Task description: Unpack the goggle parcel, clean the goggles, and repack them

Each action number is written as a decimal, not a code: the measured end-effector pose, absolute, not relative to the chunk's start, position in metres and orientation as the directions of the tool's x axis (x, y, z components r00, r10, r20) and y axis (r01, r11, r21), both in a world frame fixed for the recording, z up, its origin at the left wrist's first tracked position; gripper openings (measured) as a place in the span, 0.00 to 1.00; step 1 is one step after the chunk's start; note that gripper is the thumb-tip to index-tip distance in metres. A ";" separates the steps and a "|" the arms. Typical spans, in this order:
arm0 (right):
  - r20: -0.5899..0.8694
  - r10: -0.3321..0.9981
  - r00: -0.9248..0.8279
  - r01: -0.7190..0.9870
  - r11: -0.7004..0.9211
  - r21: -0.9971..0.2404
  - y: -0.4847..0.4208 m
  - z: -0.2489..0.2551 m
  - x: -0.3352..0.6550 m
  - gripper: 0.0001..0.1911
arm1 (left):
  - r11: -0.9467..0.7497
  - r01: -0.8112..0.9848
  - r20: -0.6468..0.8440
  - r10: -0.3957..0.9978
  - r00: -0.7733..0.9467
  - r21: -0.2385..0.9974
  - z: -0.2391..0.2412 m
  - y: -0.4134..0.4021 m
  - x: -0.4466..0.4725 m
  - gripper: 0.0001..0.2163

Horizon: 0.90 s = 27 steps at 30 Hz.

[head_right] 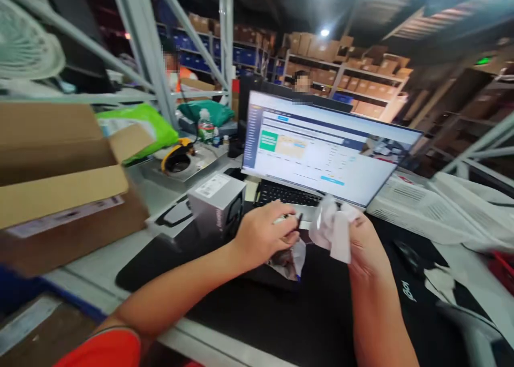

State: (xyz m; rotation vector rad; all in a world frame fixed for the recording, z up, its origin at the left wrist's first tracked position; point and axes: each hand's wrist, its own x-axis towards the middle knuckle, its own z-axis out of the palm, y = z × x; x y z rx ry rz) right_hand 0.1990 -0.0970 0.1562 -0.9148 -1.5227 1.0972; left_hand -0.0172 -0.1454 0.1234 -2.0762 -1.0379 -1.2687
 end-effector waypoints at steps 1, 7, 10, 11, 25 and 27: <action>0.248 0.952 -0.180 0.003 0.252 -0.968 -0.097 0.159 0.214 0.22 | -0.604 0.796 0.892 0.384 0.238 0.048 0.126 -0.145 -0.020 0.04; 0.539 0.726 0.428 -0.070 0.621 -0.781 -0.096 0.176 0.261 0.21 | -0.788 0.568 0.770 0.510 0.383 0.239 0.151 -0.148 -0.044 0.03; 0.642 0.493 0.587 0.083 0.752 -0.654 -0.102 0.180 0.253 0.18 | -0.834 0.504 0.699 0.499 0.512 0.225 0.160 -0.151 -0.052 0.02; 0.659 0.465 0.591 0.123 0.756 -0.643 -0.106 0.180 0.248 0.17 | -0.843 0.496 0.692 0.486 0.533 0.210 0.162 -0.152 -0.053 0.02; 0.379 0.631 -0.677 0.322 0.717 -0.618 -0.133 0.172 0.215 0.14 | -0.748 0.603 0.558 0.386 0.734 -0.277 0.164 -0.156 -0.043 0.03; 0.282 0.559 -0.780 0.244 0.686 -0.686 -0.125 0.176 0.223 0.14 | -0.751 0.593 0.548 0.378 0.746 -0.290 0.165 -0.157 -0.041 0.03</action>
